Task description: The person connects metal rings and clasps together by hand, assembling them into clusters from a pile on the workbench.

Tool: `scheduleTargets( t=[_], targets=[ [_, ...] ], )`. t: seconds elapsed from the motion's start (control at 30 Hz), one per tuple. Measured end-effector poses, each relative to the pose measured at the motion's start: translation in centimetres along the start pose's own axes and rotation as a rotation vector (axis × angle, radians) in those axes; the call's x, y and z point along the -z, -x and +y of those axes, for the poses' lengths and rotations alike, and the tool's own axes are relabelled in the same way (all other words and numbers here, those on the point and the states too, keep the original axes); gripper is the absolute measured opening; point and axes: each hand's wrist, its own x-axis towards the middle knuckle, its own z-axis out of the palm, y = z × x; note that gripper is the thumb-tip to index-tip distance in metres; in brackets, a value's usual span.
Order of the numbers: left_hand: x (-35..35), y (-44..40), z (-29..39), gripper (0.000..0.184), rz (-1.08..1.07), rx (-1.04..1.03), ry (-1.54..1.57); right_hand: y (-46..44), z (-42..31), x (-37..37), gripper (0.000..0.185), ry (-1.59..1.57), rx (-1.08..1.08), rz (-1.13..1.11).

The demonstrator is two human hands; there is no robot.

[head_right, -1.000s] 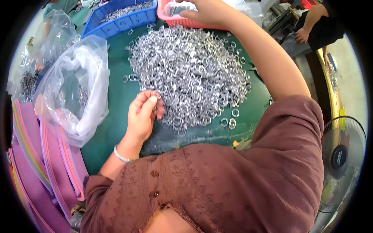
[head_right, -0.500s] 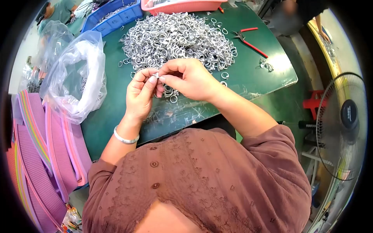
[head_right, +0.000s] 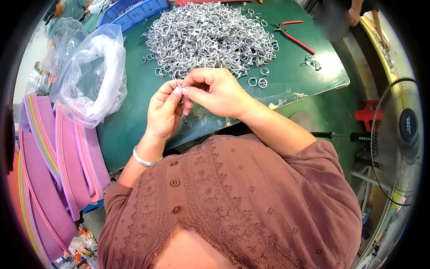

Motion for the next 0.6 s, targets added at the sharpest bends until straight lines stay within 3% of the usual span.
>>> scheduleTargets(
  t=[0.33,0.4,0.6],
  targets=[
    [-0.3,1.0,-0.2,0.013,0.089,0.118,0.202,1.5,0.7,-0.4,0.007,-0.135,-0.02,-0.099],
    [-0.4,1.3,0.1,0.013,0.137,0.155,0.209,2.2,0.0,0.8,0.011,0.258,0.038,-0.075],
    [0.4,1.6,-0.7,0.016,0.038,0.221,0.363,5.1,1.7,6.9,0.012,0.7,0.177,0.325]
  ],
)
